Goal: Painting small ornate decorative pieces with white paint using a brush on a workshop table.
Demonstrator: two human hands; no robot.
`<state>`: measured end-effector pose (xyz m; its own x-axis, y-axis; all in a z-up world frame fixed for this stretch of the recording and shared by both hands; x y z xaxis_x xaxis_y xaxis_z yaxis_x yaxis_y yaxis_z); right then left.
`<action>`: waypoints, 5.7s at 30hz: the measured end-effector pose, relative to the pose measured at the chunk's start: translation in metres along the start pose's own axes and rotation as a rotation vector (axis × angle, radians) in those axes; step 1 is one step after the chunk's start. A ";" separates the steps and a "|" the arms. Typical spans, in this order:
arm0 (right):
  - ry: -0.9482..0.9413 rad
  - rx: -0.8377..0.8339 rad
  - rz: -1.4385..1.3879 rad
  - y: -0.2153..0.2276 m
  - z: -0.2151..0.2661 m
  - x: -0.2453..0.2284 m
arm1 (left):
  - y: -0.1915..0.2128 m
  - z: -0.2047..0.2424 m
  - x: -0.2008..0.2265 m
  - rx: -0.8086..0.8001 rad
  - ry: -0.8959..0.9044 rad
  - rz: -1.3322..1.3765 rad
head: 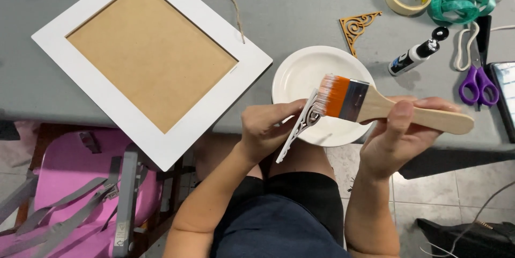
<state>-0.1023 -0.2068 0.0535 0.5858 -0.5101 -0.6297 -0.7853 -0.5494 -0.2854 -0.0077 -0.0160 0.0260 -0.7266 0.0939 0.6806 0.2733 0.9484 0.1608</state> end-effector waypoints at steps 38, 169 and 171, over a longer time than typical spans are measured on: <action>-0.152 0.004 0.168 0.074 -0.022 0.044 | -0.078 -0.081 -0.106 -0.301 0.618 0.310; 0.257 -0.654 0.255 0.006 -0.023 -0.005 | -0.007 -0.048 0.020 -0.393 0.559 0.327; 0.304 -0.689 0.269 0.001 -0.024 -0.010 | -0.005 -0.050 0.020 -0.404 0.560 0.354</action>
<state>-0.1037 -0.2181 0.0768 0.5005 -0.7871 -0.3605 -0.6655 -0.6161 0.4213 0.0081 -0.0339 0.0744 -0.1552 0.1015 0.9826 0.7163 0.6966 0.0412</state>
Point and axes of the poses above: each hand's wrist, its own z-axis away from the middle knuckle, its own y-axis out of the back of the hand, x = y × z, the point moved 2 cm from there along -z, towards the middle knuckle, and after that the axes turned 11 degrees about y, right-handed, at the moved point
